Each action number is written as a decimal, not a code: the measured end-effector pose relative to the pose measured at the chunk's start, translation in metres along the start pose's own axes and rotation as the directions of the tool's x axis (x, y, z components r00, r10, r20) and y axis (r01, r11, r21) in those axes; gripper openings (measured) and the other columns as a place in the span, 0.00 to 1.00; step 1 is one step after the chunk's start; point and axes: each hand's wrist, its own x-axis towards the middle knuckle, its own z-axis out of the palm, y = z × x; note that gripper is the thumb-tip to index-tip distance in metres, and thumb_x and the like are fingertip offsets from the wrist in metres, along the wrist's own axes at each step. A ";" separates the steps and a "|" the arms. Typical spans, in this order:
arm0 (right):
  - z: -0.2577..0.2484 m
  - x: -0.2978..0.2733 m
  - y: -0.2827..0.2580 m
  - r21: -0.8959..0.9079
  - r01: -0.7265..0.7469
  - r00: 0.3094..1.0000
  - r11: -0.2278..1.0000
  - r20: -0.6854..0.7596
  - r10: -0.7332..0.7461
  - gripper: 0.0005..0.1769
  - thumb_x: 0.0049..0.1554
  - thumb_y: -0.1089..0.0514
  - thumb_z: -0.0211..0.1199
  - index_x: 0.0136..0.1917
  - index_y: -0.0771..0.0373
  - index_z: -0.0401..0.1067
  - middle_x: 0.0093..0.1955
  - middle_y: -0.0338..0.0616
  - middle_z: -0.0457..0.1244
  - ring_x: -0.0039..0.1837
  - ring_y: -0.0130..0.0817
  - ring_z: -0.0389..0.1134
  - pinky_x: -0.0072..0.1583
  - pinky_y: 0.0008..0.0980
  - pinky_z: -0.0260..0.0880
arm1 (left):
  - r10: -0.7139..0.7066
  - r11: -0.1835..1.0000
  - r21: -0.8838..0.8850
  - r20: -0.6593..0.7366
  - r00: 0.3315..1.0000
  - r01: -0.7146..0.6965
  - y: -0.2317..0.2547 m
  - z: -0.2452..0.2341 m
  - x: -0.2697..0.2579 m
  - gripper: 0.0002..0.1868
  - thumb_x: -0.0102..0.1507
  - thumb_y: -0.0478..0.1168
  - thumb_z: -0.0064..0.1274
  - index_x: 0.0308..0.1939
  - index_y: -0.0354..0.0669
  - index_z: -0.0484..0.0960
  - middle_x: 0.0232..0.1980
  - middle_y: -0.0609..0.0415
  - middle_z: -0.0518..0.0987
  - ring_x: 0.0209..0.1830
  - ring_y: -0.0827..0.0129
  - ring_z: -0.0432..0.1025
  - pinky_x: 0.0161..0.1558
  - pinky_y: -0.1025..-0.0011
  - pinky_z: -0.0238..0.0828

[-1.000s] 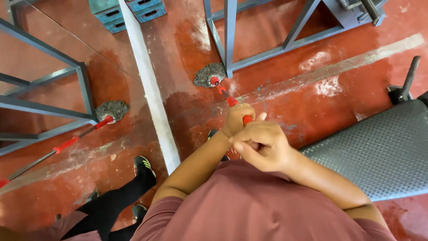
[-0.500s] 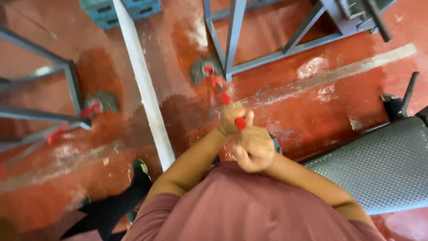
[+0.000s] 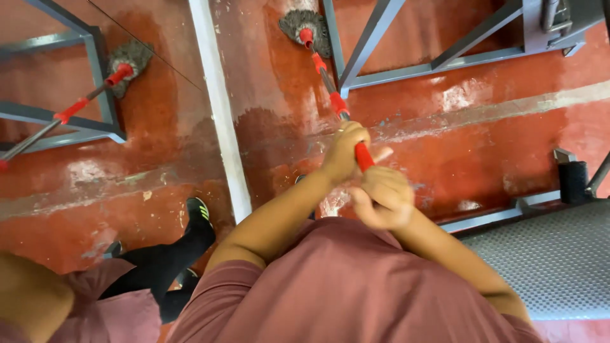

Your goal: Mopping the floor in a gym weight training area.

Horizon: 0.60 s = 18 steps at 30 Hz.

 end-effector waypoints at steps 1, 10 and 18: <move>-0.003 0.011 -0.002 0.000 -0.006 1.000 1.000 0.002 0.006 0.20 0.62 0.62 0.58 0.28 0.63 0.66 0.23 0.48 0.57 0.23 0.48 0.58 0.27 0.41 0.58 | -0.005 1.000 -0.003 0.001 1.000 0.005 0.006 -0.001 0.006 0.20 0.49 0.41 0.70 0.28 0.46 0.69 0.32 0.49 0.71 0.40 0.47 0.70 0.52 0.56 0.66; 0.027 0.034 0.055 0.060 0.093 0.993 0.994 -0.075 -0.088 0.18 0.62 0.62 0.54 0.30 0.65 0.71 0.24 0.44 0.61 0.22 0.40 0.60 0.27 0.37 0.64 | -0.037 0.998 0.045 -0.073 0.997 0.040 -0.056 -0.010 0.030 0.19 0.58 0.50 0.61 0.23 0.54 0.66 0.27 0.58 0.68 0.32 0.58 0.68 0.63 0.62 0.63; 0.103 -0.030 0.189 -0.077 0.012 1.000 0.997 0.027 -0.010 0.23 0.57 0.67 0.65 0.25 0.63 0.59 0.23 0.53 0.54 0.25 0.55 0.58 0.29 0.45 0.59 | -0.407 0.888 0.344 0.282 0.869 0.304 -0.275 -0.006 -0.005 0.22 0.54 0.51 0.69 0.42 0.54 0.71 0.71 0.50 0.68 0.74 0.30 0.56 0.64 0.22 0.58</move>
